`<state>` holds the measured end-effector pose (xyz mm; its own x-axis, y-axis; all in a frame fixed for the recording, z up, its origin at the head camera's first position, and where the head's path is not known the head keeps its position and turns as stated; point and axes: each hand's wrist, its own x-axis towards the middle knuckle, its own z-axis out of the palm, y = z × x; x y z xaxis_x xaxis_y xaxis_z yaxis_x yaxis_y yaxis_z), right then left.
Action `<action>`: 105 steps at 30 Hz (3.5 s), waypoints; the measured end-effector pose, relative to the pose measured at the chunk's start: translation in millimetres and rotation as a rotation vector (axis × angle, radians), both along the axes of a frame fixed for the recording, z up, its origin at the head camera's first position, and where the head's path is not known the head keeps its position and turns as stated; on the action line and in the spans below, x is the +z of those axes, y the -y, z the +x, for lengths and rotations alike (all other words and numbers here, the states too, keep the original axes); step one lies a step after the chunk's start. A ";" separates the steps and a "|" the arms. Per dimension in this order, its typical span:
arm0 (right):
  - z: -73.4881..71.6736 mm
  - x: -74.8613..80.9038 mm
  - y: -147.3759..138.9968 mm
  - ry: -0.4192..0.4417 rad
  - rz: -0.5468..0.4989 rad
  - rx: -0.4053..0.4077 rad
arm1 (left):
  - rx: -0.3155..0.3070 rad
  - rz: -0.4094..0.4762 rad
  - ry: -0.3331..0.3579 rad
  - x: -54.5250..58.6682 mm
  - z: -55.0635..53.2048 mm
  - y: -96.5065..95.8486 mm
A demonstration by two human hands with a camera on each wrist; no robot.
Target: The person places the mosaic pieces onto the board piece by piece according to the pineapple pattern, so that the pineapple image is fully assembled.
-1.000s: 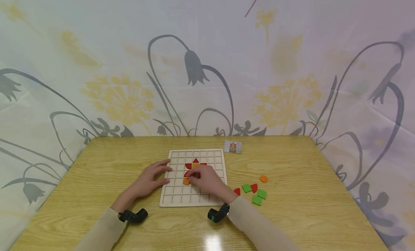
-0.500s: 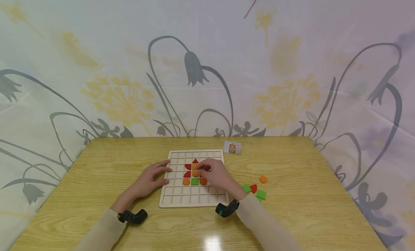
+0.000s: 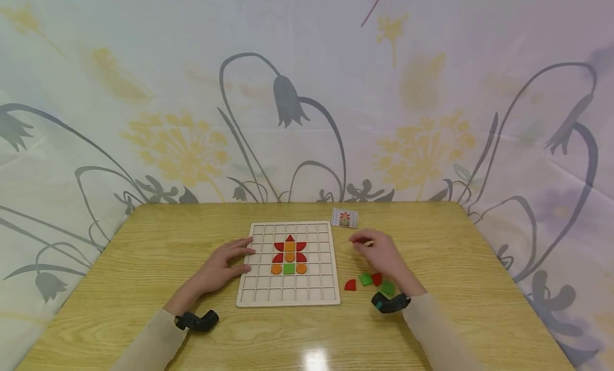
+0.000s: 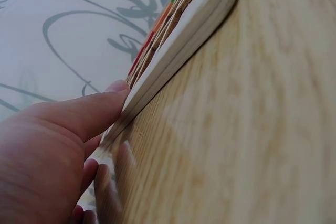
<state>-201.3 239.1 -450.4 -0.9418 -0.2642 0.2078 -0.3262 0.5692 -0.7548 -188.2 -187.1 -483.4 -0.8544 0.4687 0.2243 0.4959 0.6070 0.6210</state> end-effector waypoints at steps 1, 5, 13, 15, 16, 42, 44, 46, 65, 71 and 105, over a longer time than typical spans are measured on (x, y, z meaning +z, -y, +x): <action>0.3 -0.8 -9.1 0.000 0.011 -0.018 | -0.001 0.002 0.002 0.1 -0.1 -0.2; 2.7 -0.6 -40.6 0.002 0.048 -0.064 | -0.004 0.008 0.012 1.1 0.4 -0.6; 6.2 -6.6 -77.4 0.124 0.097 -0.071 | -0.001 0.010 0.027 1.1 0.9 -0.1; 6.1 -9.4 -81.8 0.152 0.112 -0.059 | -0.002 0.008 0.022 1.3 1.0 0.1; 6.1 -10.5 -83.3 0.161 0.114 -0.047 | -0.002 0.009 0.022 1.4 1.0 0.1; 10.0 -6.0 -91.3 0.239 0.031 0.165 | 0.007 0.011 -0.001 -0.4 0.2 -0.6; 10.2 -5.1 -91.3 0.238 0.030 0.174 | 0.007 0.009 -0.001 -0.2 0.4 -0.7; 10.7 -4.5 -91.7 0.243 0.017 0.189 | 0.008 0.008 0.003 0.1 0.7 -1.0; 8.2 -0.5 -93.0 0.226 0.076 0.129 | 0.001 0.013 -0.002 2.3 1.7 -1.5; 12.0 -2.5 -84.8 0.179 0.022 0.054 | 0.003 0.021 -0.015 1.8 2.7 -1.4; 24.9 -15.2 66.5 0.041 -0.066 0.402 | 0.006 0.019 -0.022 2.5 2.0 -3.1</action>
